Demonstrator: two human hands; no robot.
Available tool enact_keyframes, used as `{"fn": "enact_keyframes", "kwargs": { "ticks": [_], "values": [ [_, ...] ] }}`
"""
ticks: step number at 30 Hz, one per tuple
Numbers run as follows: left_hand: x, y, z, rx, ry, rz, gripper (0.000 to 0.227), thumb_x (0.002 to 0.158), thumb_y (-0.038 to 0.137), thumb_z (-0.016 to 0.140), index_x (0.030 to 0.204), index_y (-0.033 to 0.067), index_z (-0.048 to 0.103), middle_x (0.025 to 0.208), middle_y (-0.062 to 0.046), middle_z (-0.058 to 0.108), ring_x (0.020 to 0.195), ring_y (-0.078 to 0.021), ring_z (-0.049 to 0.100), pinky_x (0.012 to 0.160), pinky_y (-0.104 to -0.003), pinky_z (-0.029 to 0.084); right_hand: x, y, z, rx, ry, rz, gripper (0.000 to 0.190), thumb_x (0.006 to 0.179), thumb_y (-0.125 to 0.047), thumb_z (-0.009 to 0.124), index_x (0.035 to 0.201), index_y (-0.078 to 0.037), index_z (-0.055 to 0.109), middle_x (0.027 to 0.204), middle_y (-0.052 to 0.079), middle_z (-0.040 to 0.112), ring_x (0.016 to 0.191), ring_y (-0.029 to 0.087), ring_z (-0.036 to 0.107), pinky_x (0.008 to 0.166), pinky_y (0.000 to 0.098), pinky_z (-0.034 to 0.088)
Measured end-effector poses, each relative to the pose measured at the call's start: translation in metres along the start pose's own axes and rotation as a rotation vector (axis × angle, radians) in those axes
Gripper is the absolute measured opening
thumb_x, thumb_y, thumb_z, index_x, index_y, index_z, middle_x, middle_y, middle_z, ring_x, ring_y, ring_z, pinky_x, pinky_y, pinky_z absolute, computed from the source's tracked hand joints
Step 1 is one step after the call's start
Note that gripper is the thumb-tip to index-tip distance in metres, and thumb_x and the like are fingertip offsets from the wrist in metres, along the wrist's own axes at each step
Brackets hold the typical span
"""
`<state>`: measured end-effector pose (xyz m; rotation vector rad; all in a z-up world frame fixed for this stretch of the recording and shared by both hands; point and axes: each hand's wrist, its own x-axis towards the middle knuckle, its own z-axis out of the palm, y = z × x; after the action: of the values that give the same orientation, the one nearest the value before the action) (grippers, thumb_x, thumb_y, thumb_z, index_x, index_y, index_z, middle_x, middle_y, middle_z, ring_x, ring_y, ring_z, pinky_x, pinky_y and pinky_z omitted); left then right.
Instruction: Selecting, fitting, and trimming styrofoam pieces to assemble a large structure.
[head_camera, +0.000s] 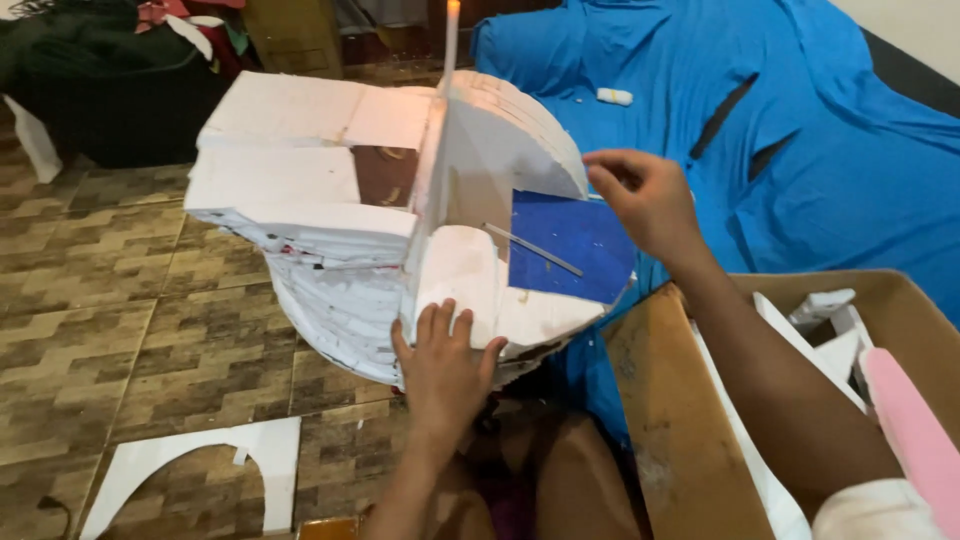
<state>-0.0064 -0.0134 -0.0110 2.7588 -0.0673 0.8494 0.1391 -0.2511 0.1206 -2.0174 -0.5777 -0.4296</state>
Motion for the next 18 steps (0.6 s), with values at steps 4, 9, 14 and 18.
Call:
{"fn": "enact_keyframes", "kwargs": {
  "ticks": [4, 9, 14, 18],
  "values": [
    [0.007, 0.011, 0.000, 0.005, -0.013, -0.096, 0.055, 0.088, 0.060, 0.068, 0.109, 0.0095, 0.072, 0.121, -0.014, 0.067, 0.124, -0.0318, 0.056, 0.104, -0.063, 0.034, 0.025, 0.014, 0.022, -0.021, -0.034, 0.049, 0.021, 0.100, -0.021, 0.073, 0.118, -0.011, 0.077, 0.085, 0.006, 0.072, 0.077, 0.013, 0.064, 0.071, 0.0316, 0.054],
    [0.009, 0.019, 0.000, 0.019, -0.011, -0.133, 0.054, 0.086, 0.058, 0.071, 0.103, 0.0065, 0.070, 0.117, -0.015, 0.065, 0.121, -0.0318, 0.057, 0.100, -0.063, 0.041, -0.003, 0.012, 0.036, -0.208, -0.198, 0.151, 0.023, 0.090, -0.015, 0.074, 0.110, -0.003, 0.078, 0.098, 0.024, 0.075, 0.094, 0.041, 0.072, 0.081, 0.0493, 0.055],
    [0.017, 0.019, 0.010, 0.071, -0.020, -0.179, 0.057, 0.088, 0.062, 0.068, 0.101, 0.0061, 0.067, 0.112, -0.013, 0.060, 0.119, -0.0299, 0.056, 0.096, -0.062, 0.045, -0.020, 0.045, 0.062, -0.724, -0.522, 0.391, 0.027, 0.088, -0.036, 0.073, 0.108, -0.020, 0.081, 0.102, 0.008, 0.080, 0.104, 0.033, 0.074, 0.089, 0.0459, 0.059],
    [0.019, 0.022, 0.008, 0.072, -0.039, -0.210, 0.061, 0.089, 0.063, 0.067, 0.103, 0.0042, 0.067, 0.109, -0.012, 0.057, 0.118, -0.0300, 0.055, 0.095, -0.061, 0.047, -0.023, 0.040, 0.066, -0.728, -0.488, 0.400, 0.022, 0.089, -0.031, 0.072, 0.104, -0.019, 0.081, 0.096, 0.007, 0.080, 0.096, 0.032, 0.076, 0.084, 0.0442, 0.059]
  ]
}}
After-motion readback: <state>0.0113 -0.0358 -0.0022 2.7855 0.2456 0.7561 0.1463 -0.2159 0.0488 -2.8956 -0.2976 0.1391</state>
